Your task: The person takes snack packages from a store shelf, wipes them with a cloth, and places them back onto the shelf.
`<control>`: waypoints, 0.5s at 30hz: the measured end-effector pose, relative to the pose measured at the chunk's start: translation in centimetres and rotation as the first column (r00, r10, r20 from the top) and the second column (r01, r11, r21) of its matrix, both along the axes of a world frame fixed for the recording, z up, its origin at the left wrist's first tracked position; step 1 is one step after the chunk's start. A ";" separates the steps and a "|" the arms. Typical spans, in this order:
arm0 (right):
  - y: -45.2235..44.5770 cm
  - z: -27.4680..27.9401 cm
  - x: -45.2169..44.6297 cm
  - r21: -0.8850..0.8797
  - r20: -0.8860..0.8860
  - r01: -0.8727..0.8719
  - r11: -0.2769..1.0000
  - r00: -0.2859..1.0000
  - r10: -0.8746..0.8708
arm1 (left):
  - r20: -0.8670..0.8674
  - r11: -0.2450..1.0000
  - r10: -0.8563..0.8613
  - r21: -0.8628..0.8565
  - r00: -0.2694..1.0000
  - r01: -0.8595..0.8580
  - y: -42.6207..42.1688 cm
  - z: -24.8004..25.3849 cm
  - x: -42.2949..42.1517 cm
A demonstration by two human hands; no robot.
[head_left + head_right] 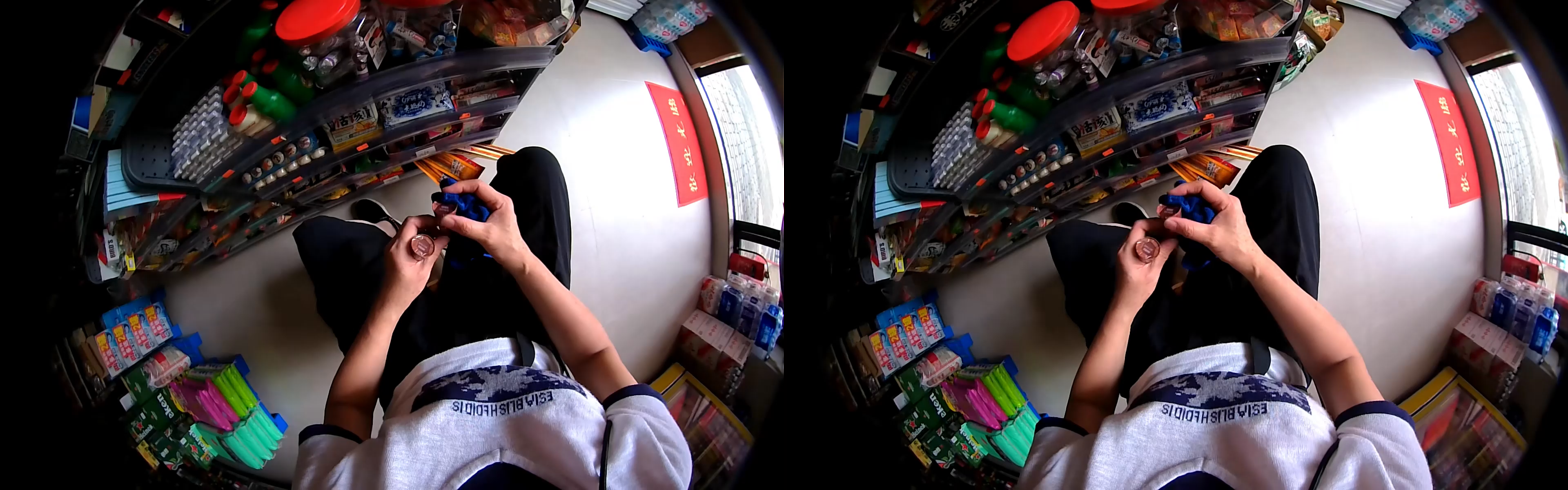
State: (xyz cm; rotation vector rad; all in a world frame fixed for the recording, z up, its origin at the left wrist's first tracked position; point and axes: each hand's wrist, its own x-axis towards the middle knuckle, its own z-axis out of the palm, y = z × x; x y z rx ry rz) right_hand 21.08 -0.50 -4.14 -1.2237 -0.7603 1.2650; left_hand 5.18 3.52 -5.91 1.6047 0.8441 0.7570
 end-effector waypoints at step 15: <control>-4.5 2.7 -4.0 0.509 0.562 -0.178 0.842 0.810 -0.169 | 0.145 0.970 0.098 0.205 0.984 -0.127 -3.4 5.5 -2.4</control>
